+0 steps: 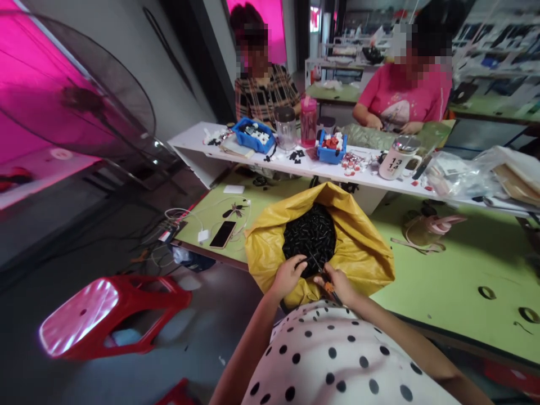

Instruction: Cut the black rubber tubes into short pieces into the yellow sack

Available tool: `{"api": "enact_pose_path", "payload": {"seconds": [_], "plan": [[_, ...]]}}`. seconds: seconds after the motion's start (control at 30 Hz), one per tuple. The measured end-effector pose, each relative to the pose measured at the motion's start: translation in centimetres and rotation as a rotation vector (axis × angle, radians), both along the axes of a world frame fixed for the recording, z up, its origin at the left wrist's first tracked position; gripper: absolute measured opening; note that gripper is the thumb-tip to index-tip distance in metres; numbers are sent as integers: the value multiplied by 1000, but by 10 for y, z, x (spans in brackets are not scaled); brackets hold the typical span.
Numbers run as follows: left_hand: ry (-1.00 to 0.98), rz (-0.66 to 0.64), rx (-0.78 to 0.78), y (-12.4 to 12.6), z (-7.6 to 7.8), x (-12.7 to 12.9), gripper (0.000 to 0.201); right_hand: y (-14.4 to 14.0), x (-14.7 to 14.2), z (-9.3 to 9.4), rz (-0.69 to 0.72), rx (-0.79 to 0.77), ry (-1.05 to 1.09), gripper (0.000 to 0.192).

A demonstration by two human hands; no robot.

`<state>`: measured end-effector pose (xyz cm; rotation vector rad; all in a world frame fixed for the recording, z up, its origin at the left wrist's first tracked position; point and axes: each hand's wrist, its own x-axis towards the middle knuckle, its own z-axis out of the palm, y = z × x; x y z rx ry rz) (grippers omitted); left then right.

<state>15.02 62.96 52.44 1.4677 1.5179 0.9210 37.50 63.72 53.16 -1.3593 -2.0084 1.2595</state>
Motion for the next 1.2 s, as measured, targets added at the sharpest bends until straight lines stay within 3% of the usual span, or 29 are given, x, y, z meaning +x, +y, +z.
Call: {"api": "enact_pose_path", "payload": {"seconds": [0.17, 0.53, 0.8, 1.03, 1.2], "plan": [[33, -27, -2, -1, -3, -1, 34, -3, 1, -5, 5, 20, -37, 46], [36, -43, -68, 1, 7, -2, 34, 0, 6, -6, 48, -32, 33, 43], [57, -102, -2, -7, 9, 11, 26, 3, 3, 1, -36, -49, 96, 54], [-121, 189, -67, 0, 14, 16, 18, 14, -10, 7, -181, -140, 170, 62], [-481, 256, -181, 0, 32, 14, 47, 13, -25, 21, -246, -127, 266, 59]]}}
